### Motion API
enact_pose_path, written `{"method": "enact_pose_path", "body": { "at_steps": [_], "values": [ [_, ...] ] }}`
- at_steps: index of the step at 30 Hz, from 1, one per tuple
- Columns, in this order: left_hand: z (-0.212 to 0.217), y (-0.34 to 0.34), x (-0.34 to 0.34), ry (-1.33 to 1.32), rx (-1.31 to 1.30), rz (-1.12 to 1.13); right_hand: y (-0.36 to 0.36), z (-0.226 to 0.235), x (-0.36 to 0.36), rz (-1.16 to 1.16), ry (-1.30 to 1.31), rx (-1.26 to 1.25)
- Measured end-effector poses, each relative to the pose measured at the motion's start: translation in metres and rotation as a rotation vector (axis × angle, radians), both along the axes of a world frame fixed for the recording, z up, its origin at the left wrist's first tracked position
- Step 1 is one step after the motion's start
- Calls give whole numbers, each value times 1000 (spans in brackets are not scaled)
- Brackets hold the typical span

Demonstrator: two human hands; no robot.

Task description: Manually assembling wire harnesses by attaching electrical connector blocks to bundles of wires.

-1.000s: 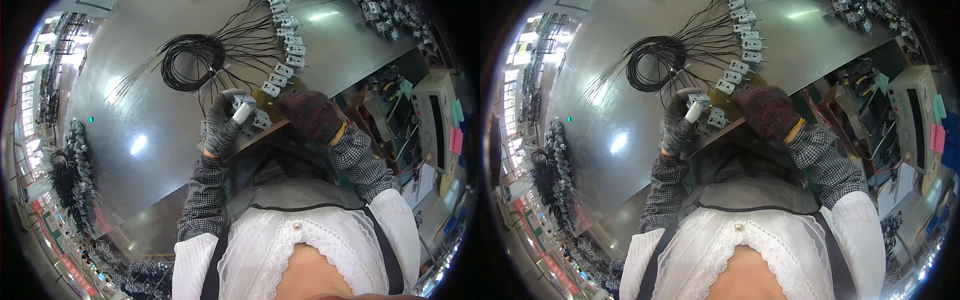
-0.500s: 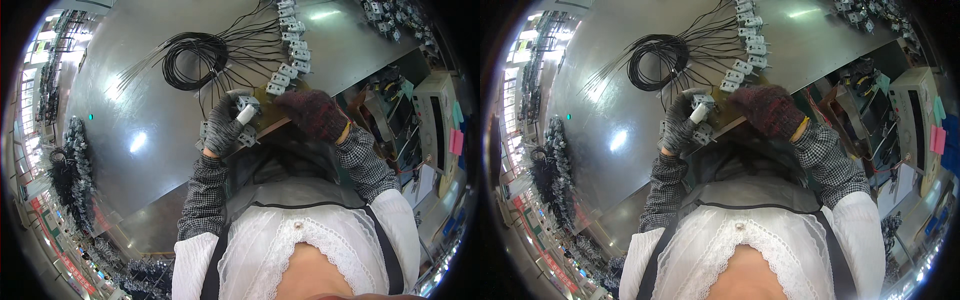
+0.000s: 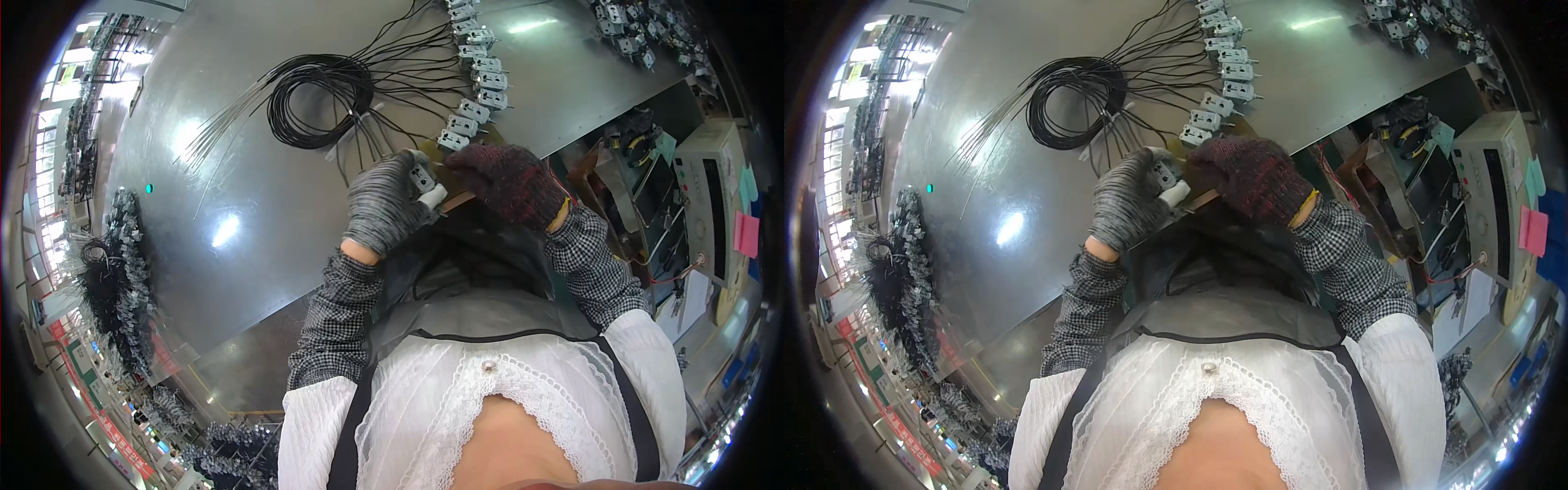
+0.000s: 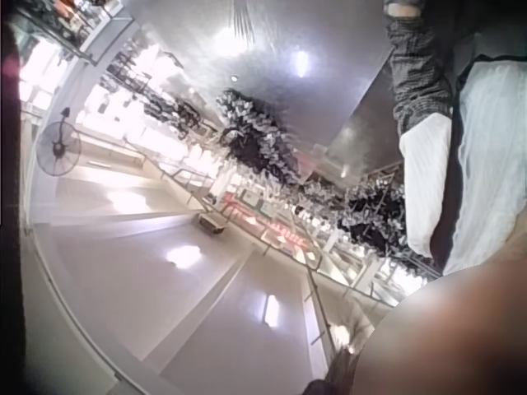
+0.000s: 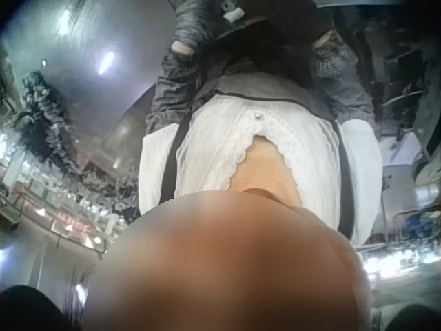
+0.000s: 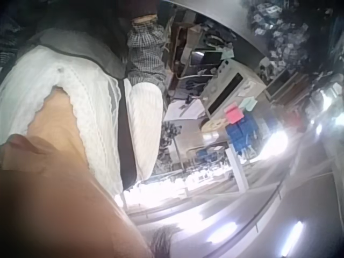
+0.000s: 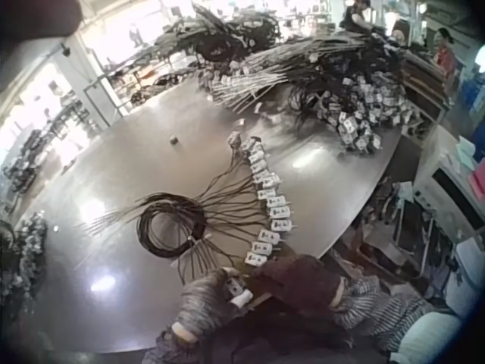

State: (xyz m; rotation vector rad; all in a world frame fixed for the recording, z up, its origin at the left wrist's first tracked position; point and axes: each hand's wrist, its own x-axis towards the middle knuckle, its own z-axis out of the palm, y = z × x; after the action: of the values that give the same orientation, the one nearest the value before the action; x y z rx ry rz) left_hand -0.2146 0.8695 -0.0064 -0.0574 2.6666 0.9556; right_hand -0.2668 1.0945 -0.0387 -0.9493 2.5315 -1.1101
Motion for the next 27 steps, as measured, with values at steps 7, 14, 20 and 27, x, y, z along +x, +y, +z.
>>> {"method": "enact_pose_path", "body": {
  "at_steps": [7,14,20,27],
  "values": [
    [-15,15,-4,179,-177,1,-1,14,6,63,147,-64],
    [-19,18,-7,105,-202,5,-2,32,7,118,270,255],
    [-21,22,-12,141,-220,-13,-4,23,3,96,292,175],
    [-25,24,-12,211,-219,-47,-3,28,9,48,189,195]
  ]
}}
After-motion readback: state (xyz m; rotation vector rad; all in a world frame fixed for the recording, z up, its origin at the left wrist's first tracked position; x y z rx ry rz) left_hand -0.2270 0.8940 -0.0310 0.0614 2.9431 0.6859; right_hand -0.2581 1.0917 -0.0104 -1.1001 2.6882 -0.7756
